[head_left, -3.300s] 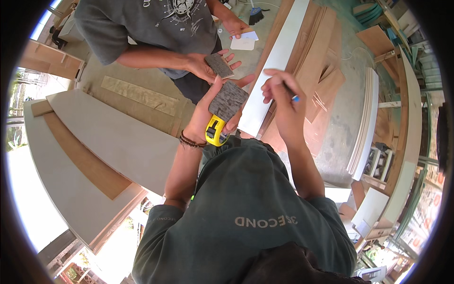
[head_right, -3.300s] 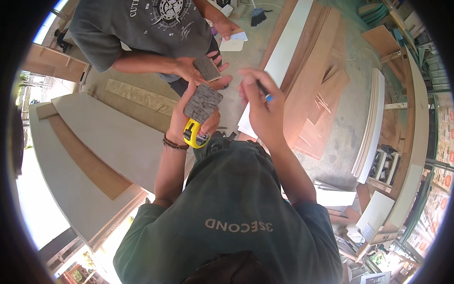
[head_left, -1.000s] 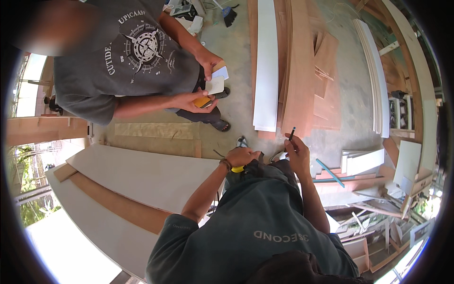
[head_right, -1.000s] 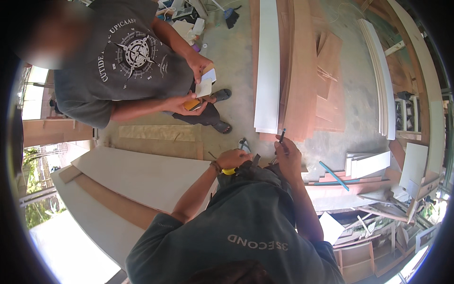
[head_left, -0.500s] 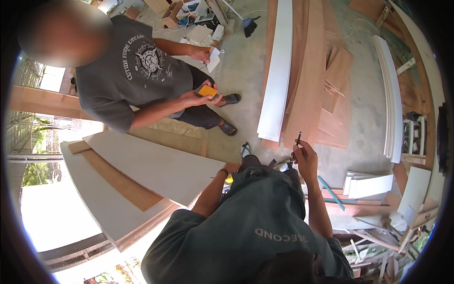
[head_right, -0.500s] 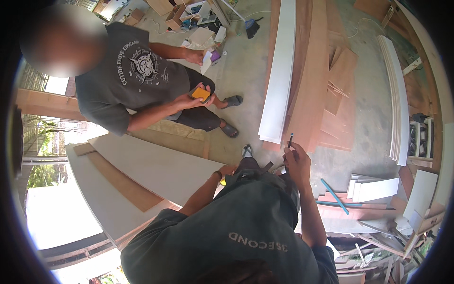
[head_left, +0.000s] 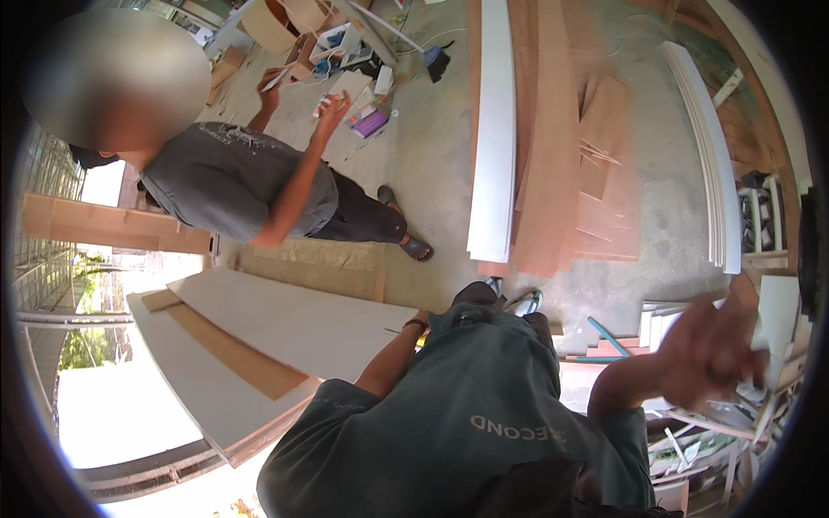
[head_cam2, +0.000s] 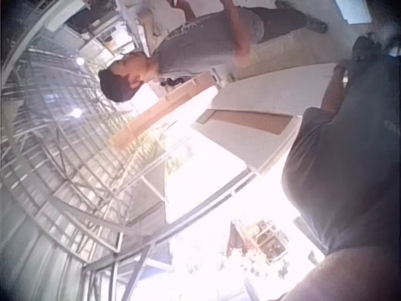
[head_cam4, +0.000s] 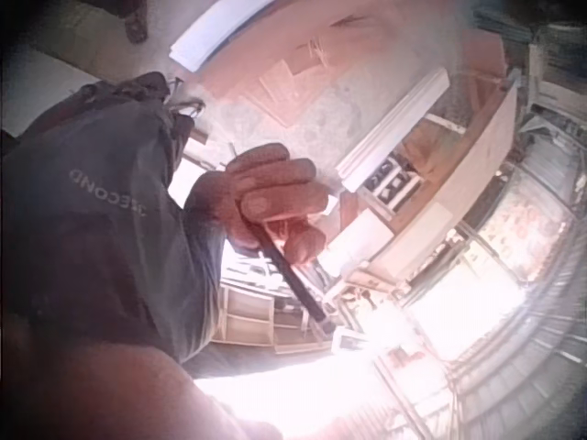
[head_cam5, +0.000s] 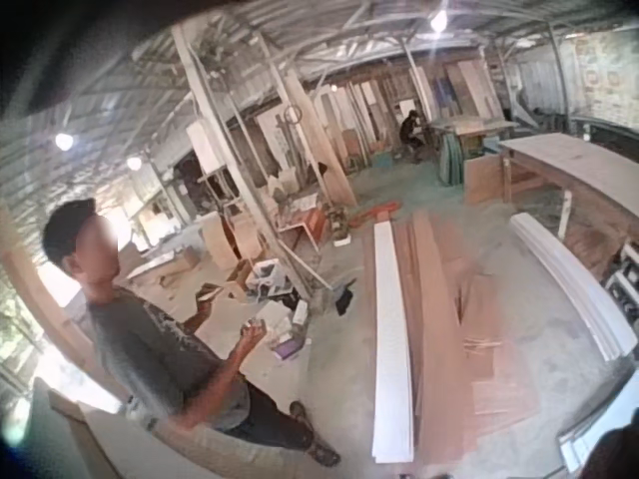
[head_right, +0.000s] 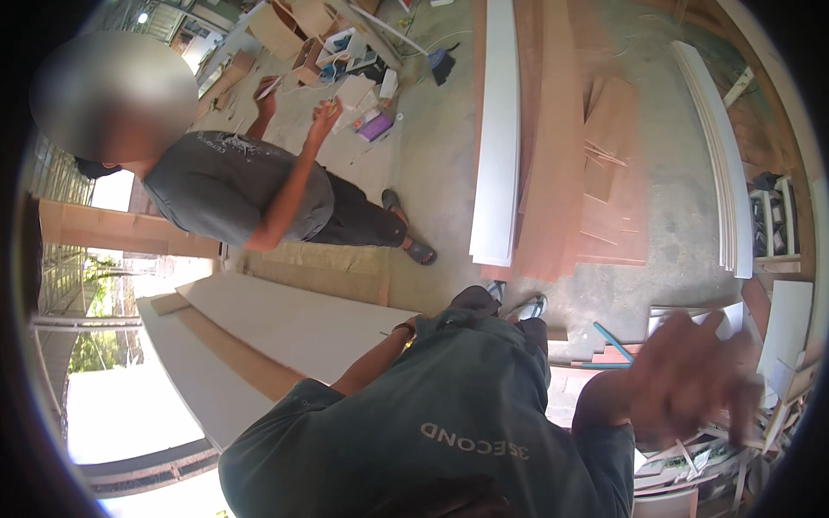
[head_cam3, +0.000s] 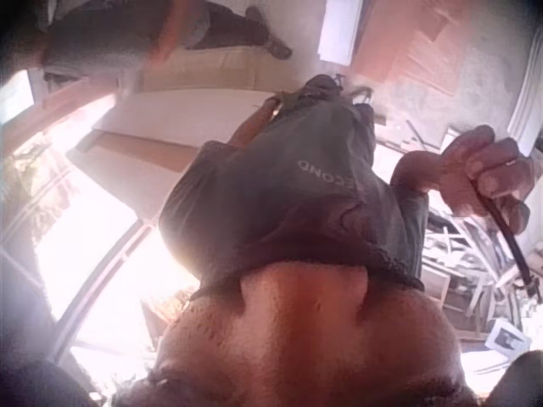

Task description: The person measures a wooden board and a piece of scrap wood using a tape measure and marks them with a pencil while interacting with another person in a workshop.

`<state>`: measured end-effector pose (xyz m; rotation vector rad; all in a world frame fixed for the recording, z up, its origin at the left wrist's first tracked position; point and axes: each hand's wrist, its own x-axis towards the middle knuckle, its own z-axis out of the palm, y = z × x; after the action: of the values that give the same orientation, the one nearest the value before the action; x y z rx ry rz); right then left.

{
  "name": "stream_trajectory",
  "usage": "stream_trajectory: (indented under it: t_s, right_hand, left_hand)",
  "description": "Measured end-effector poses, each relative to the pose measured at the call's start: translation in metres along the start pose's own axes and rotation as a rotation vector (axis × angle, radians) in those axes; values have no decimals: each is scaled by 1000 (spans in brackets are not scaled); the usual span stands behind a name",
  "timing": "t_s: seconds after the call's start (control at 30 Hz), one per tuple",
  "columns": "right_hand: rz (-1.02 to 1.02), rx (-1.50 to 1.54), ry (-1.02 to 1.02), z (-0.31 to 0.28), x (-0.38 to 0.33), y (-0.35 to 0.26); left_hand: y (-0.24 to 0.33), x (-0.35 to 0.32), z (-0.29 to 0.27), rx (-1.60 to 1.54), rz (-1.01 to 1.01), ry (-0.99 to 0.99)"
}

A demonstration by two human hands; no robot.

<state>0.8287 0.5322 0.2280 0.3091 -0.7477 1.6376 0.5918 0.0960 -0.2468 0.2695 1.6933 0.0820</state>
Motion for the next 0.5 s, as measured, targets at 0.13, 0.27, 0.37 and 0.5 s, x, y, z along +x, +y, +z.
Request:
stream_trajectory:
  t_s: [0.13,0.27,0.37,0.5]
  right_hand:
    - [-160,38,-308,48,20,-20]
    - [303,-187,-84,73,-16,-52]
    - [374,-156,-286,102,26,-36]
    - [147,-176,-388,145,41,4]
  left_hand:
    - [17,36,-35,265,31,326]
    - [87,29,-30,218,43,259]
    - [87,23,-52,212,139,266]
    - [79,26,-52,112,318,256]
